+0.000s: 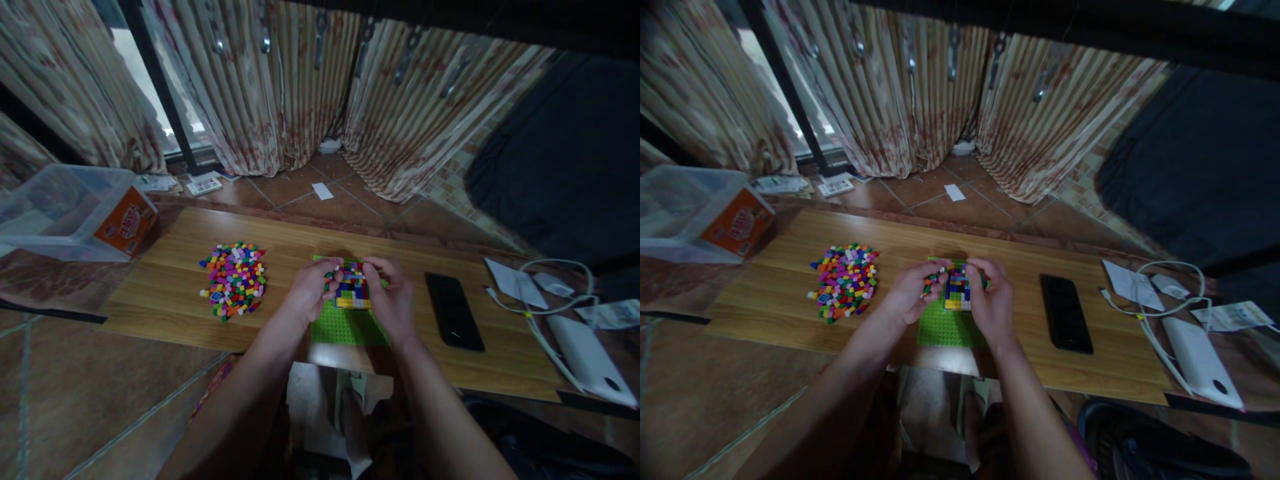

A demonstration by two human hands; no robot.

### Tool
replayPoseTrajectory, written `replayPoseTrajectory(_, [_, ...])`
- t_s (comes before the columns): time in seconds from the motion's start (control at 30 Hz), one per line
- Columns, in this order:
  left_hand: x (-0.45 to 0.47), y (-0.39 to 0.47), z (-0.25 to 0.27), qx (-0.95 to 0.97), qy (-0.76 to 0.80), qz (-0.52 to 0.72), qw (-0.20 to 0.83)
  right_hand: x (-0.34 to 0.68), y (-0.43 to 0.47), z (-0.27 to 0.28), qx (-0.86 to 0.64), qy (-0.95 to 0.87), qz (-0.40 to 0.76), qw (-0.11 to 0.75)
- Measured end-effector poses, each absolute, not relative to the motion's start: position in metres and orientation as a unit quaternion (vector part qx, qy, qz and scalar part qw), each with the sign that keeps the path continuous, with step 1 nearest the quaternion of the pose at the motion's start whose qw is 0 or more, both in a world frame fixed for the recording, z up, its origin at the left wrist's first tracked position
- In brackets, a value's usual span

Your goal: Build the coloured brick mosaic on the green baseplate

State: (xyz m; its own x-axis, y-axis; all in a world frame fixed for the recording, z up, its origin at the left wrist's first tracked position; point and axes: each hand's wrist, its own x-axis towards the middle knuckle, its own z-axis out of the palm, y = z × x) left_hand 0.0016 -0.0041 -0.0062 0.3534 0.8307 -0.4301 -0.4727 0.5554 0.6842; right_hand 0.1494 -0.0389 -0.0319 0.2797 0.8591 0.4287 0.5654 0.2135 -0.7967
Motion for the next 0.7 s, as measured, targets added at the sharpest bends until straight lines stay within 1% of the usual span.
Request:
replayPoseTrajectory(0.2, [0.002,-0.006,-0.006,0.255,0.334,0.381,0.823,0.143,-0.041,-0.026,-0.562,-0.584,0.301,0.502])
replayPoseTrajectory(0.3, [0.003,-0.007,-0.004,0.278,0.311,0.366,0.832,0.143,-0.041,-0.024,-0.533,-0.586,0.357,0.494])
replayPoseTrajectory(0.4, [0.003,-0.009,-0.002,0.281,0.313,0.364,0.831,0.143,-0.043,-0.020,-0.512,-0.578,0.395,0.498])
replayPoseTrajectory(0.57, [0.003,-0.009,-0.004,0.274,0.319,0.372,0.827,0.140,-0.044,-0.018,-0.485,-0.513,0.470,0.530])
replayPoseTrajectory(0.7, [0.003,-0.008,-0.006,0.277,0.314,0.374,0.827,0.143,-0.042,-0.020,-0.495,-0.500,0.458,0.543])
